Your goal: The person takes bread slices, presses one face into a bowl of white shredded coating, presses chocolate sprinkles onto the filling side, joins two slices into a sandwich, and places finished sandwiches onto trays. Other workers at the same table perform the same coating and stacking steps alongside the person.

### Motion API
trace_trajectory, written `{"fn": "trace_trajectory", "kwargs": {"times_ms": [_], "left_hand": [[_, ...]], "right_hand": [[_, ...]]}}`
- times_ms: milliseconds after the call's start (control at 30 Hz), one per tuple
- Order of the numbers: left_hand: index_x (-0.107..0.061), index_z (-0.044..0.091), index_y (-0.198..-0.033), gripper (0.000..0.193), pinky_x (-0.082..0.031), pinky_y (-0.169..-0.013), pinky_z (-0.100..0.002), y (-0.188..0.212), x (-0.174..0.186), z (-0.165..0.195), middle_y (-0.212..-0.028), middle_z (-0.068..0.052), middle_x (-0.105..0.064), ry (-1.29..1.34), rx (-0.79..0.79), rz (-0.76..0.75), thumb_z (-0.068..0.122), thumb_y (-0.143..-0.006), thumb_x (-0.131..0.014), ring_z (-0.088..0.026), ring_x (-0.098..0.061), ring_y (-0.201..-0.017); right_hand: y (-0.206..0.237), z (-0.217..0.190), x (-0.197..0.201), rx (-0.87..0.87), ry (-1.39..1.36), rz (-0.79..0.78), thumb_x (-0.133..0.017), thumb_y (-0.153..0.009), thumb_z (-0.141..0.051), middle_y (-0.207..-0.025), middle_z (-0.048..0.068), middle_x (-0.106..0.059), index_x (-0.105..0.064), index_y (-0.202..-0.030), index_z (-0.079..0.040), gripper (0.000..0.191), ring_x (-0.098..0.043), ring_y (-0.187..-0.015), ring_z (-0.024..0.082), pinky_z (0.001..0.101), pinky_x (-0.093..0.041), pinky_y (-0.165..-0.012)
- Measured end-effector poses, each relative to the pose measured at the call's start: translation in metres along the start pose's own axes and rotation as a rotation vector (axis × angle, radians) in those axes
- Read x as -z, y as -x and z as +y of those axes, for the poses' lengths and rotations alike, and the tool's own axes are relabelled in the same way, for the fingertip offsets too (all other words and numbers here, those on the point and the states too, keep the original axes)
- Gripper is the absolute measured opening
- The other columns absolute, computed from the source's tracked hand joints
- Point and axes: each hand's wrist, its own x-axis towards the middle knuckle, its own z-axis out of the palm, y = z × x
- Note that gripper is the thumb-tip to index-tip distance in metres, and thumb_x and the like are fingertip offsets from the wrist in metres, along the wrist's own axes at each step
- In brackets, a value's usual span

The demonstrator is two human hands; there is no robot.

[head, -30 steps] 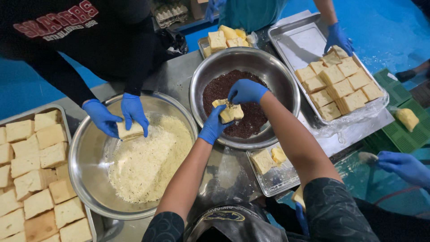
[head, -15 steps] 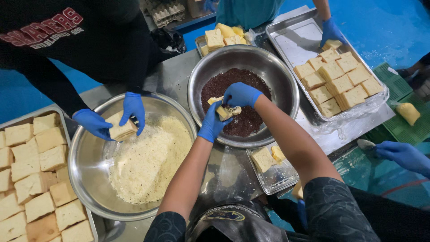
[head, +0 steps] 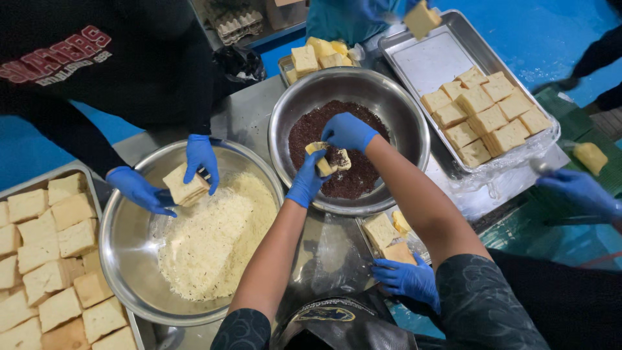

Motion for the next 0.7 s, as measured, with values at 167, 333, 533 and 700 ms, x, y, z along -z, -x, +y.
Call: {"fn": "trace_trajectory", "kwargs": {"times_ms": [167, 333, 533, 700], "left_hand": [[-0.057, 0.016, -0.131, 0.052, -0.054, -0.088, -0.042, -0.002, 0.006, -0.001, -0.122, -0.006, -0.063, 0.092, 0.06, -0.041, 0.041, -0.087, -0.069, -0.023, -0.062, -0.112], [-0.057, 0.018, -0.131, 0.057, -0.054, -0.088, -0.045, -0.001, 0.012, 0.002, -0.125, -0.007, -0.064, 0.086, 0.072, -0.022, 0.045, -0.083, -0.068, -0.024, -0.064, -0.112], [-0.057, 0.018, -0.132, 0.06, -0.052, -0.087, -0.044, 0.011, 0.002, 0.014, -0.122, -0.007, -0.066, 0.029, 0.097, 0.003, 0.048, -0.082, -0.072, -0.024, -0.064, -0.109], [-0.052, 0.025, -0.124, 0.052, -0.057, -0.077, -0.043, 0.029, -0.006, 0.014, -0.112, -0.003, -0.067, -0.044, 0.034, 0.094, 0.037, -0.079, -0.073, -0.021, -0.068, -0.096]], "right_hand": [[0.007, 0.004, 0.006, -0.075, -0.077, -0.005, -0.073, -0.078, -0.013, -0.092, 0.012, -0.077, -0.081, -0.097, -0.014, 0.021, -0.076, -0.084, 0.027, 0.0392, -0.059, -0.082], [0.023, 0.017, 0.002, -0.043, -0.019, -0.045, -0.074, -0.079, -0.016, -0.094, 0.012, -0.077, -0.083, -0.095, -0.016, 0.019, -0.075, -0.086, 0.029, 0.0393, -0.059, -0.082], [0.05, 0.03, -0.002, -0.147, -0.184, 0.182, -0.069, -0.089, -0.021, -0.109, 0.012, -0.077, -0.078, -0.117, -0.016, 0.03, -0.075, -0.093, 0.026, 0.0385, -0.059, -0.087], [0.085, 0.006, -0.059, -0.522, -1.333, 0.109, -0.054, -0.1, -0.042, -0.128, 0.006, -0.068, -0.056, -0.143, -0.016, 0.05, -0.069, -0.111, 0.02, 0.0418, -0.061, -0.088]]}}
